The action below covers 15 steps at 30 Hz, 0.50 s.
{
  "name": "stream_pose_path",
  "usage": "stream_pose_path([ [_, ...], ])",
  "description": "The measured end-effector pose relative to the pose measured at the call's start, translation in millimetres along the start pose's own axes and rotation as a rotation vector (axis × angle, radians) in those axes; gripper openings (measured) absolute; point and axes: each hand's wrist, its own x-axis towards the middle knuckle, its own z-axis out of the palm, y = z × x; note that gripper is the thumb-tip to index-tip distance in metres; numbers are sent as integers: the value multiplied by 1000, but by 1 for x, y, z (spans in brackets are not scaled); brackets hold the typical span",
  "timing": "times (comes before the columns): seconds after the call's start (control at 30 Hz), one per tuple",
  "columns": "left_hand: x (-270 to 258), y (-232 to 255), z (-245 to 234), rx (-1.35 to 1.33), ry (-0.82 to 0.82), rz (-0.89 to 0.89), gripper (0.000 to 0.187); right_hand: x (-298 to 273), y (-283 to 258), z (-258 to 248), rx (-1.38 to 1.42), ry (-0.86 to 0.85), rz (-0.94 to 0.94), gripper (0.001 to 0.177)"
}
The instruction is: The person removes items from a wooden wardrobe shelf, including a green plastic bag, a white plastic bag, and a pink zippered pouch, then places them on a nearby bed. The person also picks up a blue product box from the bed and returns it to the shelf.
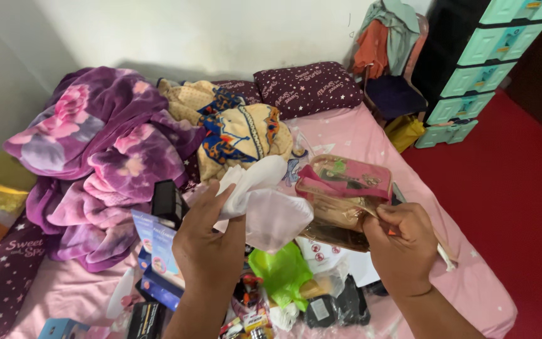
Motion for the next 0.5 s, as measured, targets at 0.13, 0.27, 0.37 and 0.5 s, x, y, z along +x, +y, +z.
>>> stream_pose_path([
  [0.13, -7, 17, 56, -5, -26, -25, 37, 21, 54, -26, 31, -16, 9, 17],
  [0.27, -17, 49, 121, 47, -11, -16, 37, 48, 111, -54, -66, -29, -31, 17],
  [0.37, -22, 73, 174, -20, -11, -184, 33, 67, 151, -74, 30, -74, 50, 18],
  [0.5, -26, 91, 226, 18, -19, -165, 35, 88, 198, -99, -2, -105, 38, 17],
])
